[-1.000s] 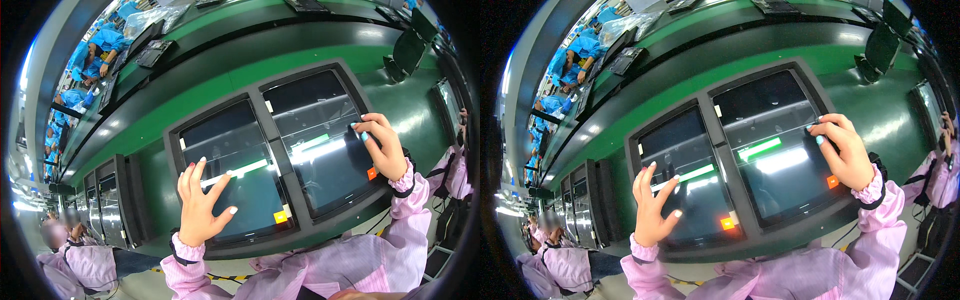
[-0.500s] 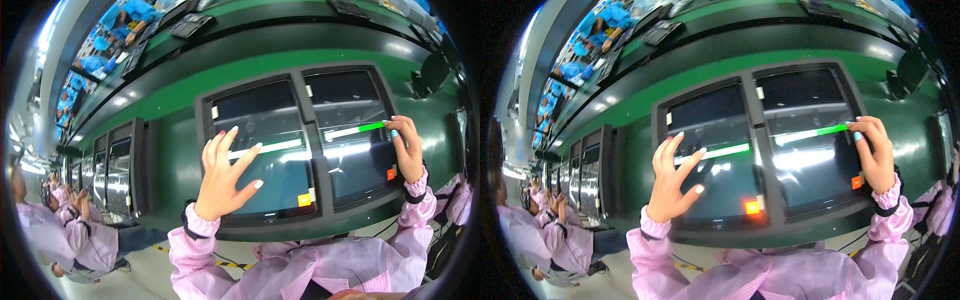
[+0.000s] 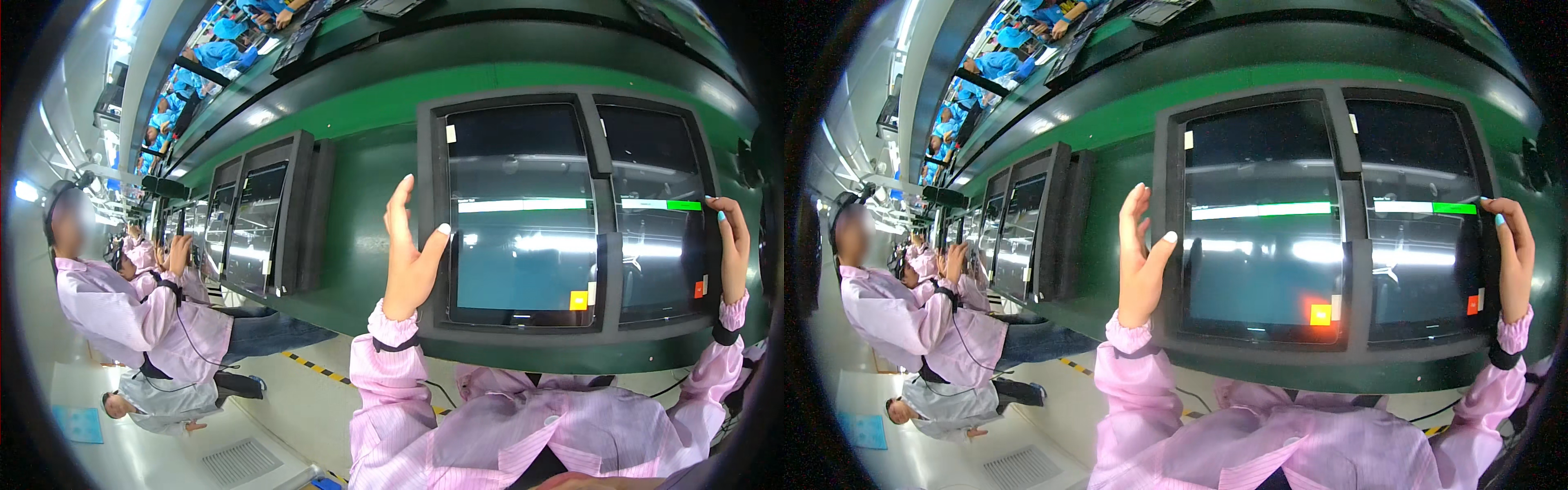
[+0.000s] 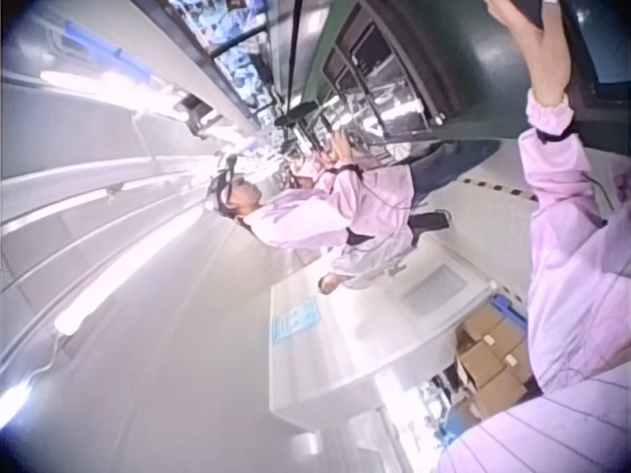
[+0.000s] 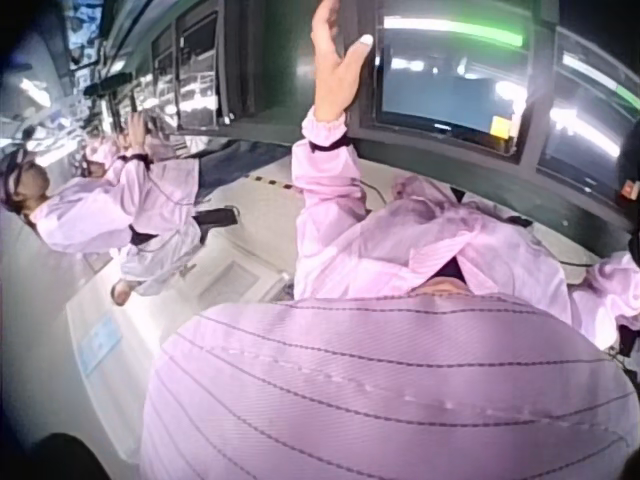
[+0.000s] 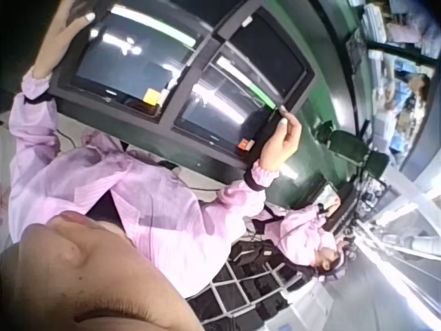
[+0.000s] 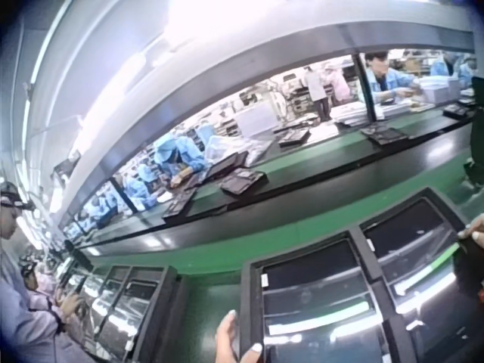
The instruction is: Operating diagnostic software and checking functionalities on tablet computers on a factory production line.
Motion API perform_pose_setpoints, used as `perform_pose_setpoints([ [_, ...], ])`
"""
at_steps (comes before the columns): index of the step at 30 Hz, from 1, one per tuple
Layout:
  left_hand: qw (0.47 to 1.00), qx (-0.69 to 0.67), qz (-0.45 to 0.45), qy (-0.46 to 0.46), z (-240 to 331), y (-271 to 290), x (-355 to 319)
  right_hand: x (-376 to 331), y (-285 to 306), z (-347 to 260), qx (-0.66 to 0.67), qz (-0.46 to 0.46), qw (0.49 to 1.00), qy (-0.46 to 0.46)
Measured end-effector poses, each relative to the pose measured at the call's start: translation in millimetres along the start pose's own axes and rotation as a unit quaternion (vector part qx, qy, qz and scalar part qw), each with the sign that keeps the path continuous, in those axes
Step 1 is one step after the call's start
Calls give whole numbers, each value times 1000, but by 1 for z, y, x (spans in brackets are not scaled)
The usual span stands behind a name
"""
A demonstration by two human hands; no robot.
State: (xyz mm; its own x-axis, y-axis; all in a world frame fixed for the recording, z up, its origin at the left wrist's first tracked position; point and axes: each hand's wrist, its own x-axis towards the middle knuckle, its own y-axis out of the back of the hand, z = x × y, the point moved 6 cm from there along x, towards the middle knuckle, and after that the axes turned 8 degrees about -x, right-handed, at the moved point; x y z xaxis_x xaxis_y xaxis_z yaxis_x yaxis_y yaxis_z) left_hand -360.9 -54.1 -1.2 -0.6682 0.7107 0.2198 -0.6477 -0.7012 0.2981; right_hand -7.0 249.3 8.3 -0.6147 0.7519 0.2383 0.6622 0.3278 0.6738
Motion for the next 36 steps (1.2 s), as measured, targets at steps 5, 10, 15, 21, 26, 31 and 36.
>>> perform_pose_setpoints([
  [5,999,-27,-25,24,-4,-3,-1,2,1,2,-1,2,1000,-6],
  [10,998,-43,-41,22,1,-8,0,3,1,3,0,-11,1000,-8],
  [15,998,-31,-45,18,1,-9,0,1,3,7,17,2,999,-31],
  [21,998,-34,-49,25,5,-10,0,1,3,3,-3,-1,1000,-26],
  [26,998,-10,-59,31,6,-11,2,2,0,-7,17,7,1000,-25],
  [31,999,-17,-48,9,8,-10,-1,3,-5,-19,57,10,998,-26],
  [36,994,94,28,-42,18,3,-8,3,-5,-28,61,22,998,-28],
])
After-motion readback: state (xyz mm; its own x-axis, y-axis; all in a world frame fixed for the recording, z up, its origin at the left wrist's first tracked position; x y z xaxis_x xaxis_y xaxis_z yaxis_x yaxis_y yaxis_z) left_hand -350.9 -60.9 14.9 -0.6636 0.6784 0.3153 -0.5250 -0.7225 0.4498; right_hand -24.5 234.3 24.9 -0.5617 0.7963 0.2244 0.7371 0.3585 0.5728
